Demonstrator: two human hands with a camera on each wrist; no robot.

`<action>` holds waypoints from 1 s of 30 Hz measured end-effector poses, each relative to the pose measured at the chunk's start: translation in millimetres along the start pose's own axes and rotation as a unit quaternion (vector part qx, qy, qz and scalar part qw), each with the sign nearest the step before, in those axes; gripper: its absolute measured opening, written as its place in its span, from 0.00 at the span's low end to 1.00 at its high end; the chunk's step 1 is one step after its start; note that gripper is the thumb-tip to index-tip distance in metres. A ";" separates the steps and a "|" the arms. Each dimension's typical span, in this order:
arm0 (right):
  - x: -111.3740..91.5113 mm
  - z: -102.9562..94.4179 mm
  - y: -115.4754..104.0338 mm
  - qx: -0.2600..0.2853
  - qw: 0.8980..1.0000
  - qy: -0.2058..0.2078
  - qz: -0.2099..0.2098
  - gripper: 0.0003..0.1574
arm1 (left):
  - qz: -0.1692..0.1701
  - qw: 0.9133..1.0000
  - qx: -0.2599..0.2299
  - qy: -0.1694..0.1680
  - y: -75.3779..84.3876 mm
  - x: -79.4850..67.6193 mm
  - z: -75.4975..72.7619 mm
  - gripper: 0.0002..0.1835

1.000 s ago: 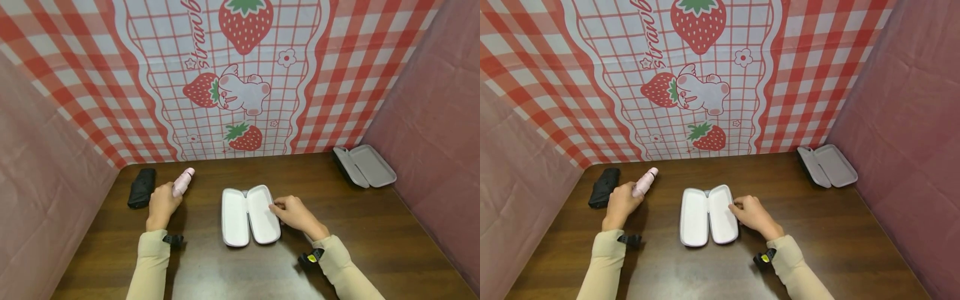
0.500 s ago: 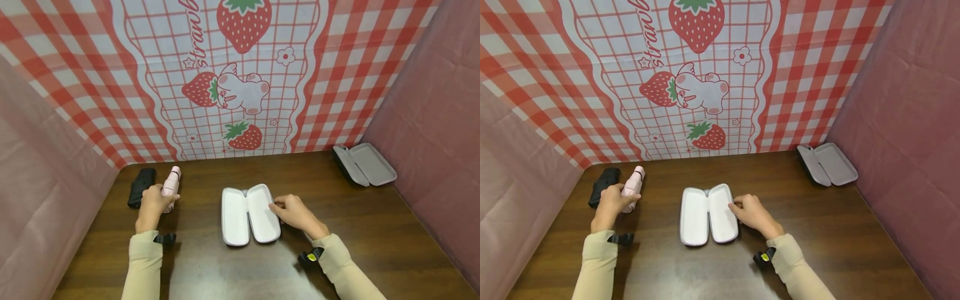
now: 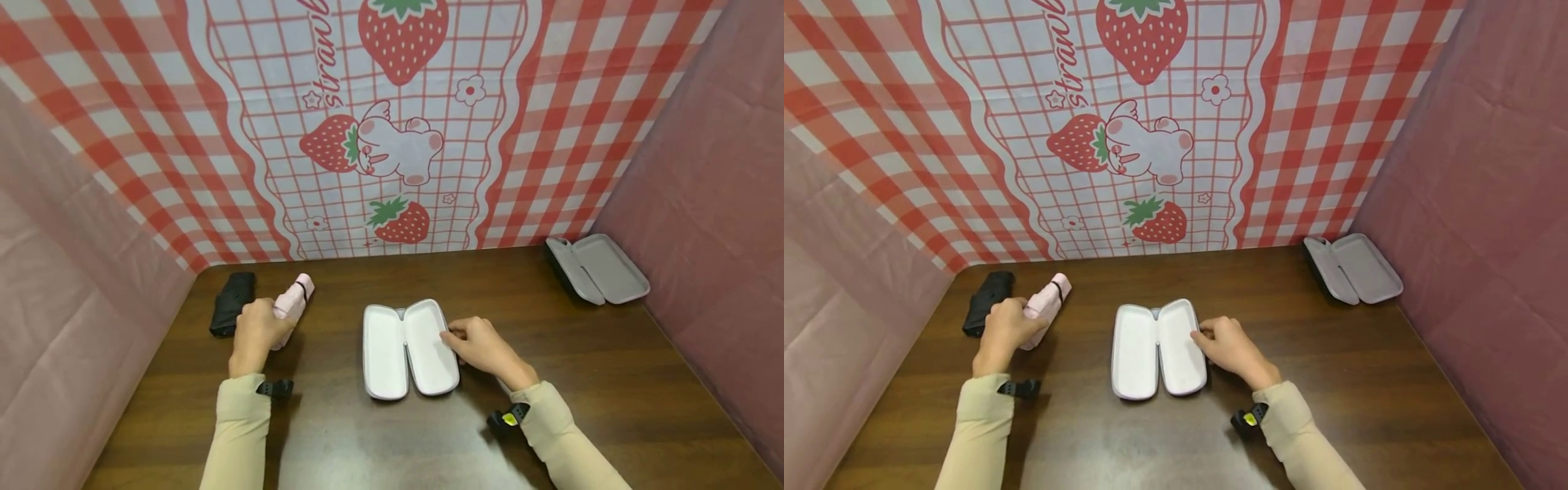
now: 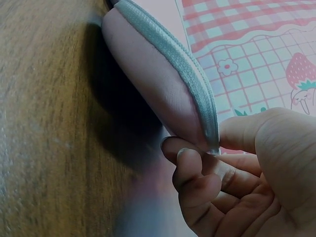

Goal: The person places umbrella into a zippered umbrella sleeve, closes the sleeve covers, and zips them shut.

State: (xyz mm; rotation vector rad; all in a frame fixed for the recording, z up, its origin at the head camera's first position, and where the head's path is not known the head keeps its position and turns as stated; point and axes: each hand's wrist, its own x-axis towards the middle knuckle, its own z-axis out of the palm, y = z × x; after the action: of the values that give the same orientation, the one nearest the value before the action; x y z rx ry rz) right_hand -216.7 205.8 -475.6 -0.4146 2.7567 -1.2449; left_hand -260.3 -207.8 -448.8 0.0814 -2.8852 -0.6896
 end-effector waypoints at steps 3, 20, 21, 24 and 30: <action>0.4 -0.2 -0.3 0.000 1.000 0.002 -0.003 0.13 | 0.002 1.000 -0.008 -0.014 6.1 0.8 1.0 0.18; -1.6 -1.6 -0.4 0.007 1.000 0.011 -0.013 0.11 | 0.031 0.997 -0.058 -0.037 43.7 -8.1 3.7 0.19; -1.6 -2.1 -0.3 0.009 1.000 0.012 -0.011 0.11 | 0.033 0.997 -0.058 -0.038 45.3 -8.4 3.6 0.19; -1.4 -3.0 0.0 0.010 1.000 0.011 -0.005 0.11 | 0.039 0.997 -0.059 -0.038 49.3 -8.8 3.6 0.18; 0.1 -4.7 1.6 0.015 1.000 0.008 -0.003 0.12 | 0.043 0.995 -0.078 -0.034 56.2 -11.3 3.3 0.15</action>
State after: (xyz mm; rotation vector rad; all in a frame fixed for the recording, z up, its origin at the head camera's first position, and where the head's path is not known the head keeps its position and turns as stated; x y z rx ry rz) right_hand -218.1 210.1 -473.7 -0.4110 2.7484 -1.2955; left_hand -250.6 -155.1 -428.0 -0.0875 -2.8676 -0.9149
